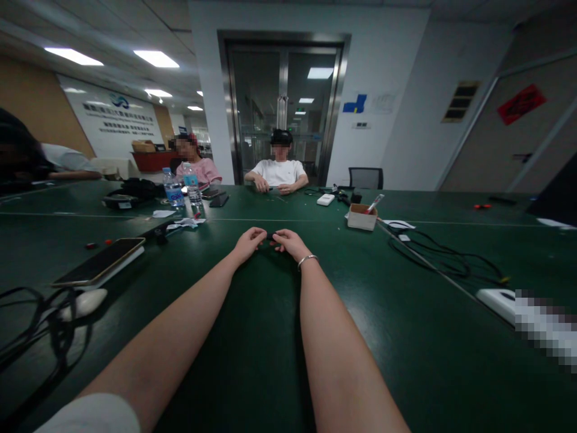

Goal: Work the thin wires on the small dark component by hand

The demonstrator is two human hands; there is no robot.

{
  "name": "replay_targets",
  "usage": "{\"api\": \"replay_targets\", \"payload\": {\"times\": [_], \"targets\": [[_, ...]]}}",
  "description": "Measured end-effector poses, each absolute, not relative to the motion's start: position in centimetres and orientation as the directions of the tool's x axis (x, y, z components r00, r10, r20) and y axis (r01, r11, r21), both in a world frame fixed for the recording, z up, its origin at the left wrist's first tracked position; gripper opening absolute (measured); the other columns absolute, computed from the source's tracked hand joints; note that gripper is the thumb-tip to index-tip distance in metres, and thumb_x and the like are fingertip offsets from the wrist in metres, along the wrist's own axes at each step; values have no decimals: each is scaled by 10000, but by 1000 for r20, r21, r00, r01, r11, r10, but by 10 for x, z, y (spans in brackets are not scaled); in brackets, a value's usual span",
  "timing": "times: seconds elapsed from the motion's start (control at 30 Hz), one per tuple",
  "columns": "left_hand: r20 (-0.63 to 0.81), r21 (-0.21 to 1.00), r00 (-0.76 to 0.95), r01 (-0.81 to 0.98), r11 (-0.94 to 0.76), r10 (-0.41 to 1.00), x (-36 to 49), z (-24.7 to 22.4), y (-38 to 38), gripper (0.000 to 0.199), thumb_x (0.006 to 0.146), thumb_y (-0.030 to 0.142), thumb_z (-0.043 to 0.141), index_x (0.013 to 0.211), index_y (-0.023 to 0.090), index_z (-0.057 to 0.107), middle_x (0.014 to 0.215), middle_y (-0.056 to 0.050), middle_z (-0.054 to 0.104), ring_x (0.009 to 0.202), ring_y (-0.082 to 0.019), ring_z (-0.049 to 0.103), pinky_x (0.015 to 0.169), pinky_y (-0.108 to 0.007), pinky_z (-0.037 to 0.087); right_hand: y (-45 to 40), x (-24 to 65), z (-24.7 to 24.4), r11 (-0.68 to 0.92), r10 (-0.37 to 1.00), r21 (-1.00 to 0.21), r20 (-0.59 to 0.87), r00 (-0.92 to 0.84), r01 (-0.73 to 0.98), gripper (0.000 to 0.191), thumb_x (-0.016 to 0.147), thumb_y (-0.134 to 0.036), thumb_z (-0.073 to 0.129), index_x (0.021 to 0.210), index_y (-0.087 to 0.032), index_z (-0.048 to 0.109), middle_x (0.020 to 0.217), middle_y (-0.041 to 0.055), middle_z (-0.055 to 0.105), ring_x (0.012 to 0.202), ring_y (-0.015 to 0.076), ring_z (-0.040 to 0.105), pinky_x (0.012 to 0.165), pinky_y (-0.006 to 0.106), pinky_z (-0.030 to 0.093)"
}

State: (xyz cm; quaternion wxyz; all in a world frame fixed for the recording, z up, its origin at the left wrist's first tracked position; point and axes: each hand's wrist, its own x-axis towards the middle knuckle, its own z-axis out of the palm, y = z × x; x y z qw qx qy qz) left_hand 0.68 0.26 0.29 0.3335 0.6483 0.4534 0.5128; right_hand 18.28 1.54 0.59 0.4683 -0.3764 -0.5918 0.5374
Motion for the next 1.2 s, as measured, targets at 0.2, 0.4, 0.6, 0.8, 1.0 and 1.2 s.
{"api": "replay_targets", "payload": {"times": [0.2, 0.4, 0.6, 0.8, 1.0, 1.2], "targets": [[394, 874, 75, 277, -399, 916, 6, 3, 5, 237, 785, 386, 587, 876, 172, 635, 812, -37, 652, 747, -147, 591, 659, -253, 451, 15, 183, 6, 139, 942, -990, 144, -303, -36, 122, 815, -192, 656, 901, -140, 587, 687, 33, 695, 440, 60, 536, 454, 161, 464], [347, 904, 52, 245, -349, 936, 8, 4, 4, 273, 815, 401, 540, 907, 167, 647, 763, -30, 647, 672, -132, 573, 626, -247, 450, 16, 184, 5, 151, 939, -987, 159, -304, -50, 117, 819, -187, 649, 903, -141, 580, 682, 29, 692, 423, 52, 516, 463, 161, 459], [381, 885, 41, 274, -377, 924, 6, 3, 5, 233, 784, 358, 581, 909, 177, 659, 763, -23, 643, 650, -127, 558, 614, -243, 439, 15, 184, 6, 155, 937, -987, 163, -308, -49, 135, 812, -192, 657, 915, -141, 587, 707, 30, 697, 431, 52, 526, 464, 159, 462], [345, 898, 68, 266, -350, 936, 7, 3, 5, 231, 793, 340, 541, 918, 177, 647, 751, -20, 625, 647, -126, 543, 601, -237, 416, 14, 183, 6, 156, 935, -987, 163, -316, -47, 104, 814, -163, 645, 898, -145, 587, 701, 29, 693, 479, 68, 566, 458, 155, 463], [336, 903, 68, 261, -342, 940, 6, 3, 5, 249, 798, 352, 519, 911, 180, 659, 750, -29, 627, 642, -136, 541, 586, -248, 416, 13, 183, 7, 147, 939, -988, 156, -307, -53, 110, 813, -166, 646, 906, -145, 590, 693, 24, 688, 457, 61, 548, 453, 155, 463], [312, 902, 96, 282, -327, 945, 5, 2, 8, 318, 823, 412, 480, 909, 165, 660, 649, -13, 591, 561, -122, 503, 528, -234, 377, 13, 183, 8, 140, 939, -989, 148, -310, -48, 113, 816, -161, 642, 907, -145, 578, 688, 22, 690, 435, 54, 534, 451, 154, 458]]}}
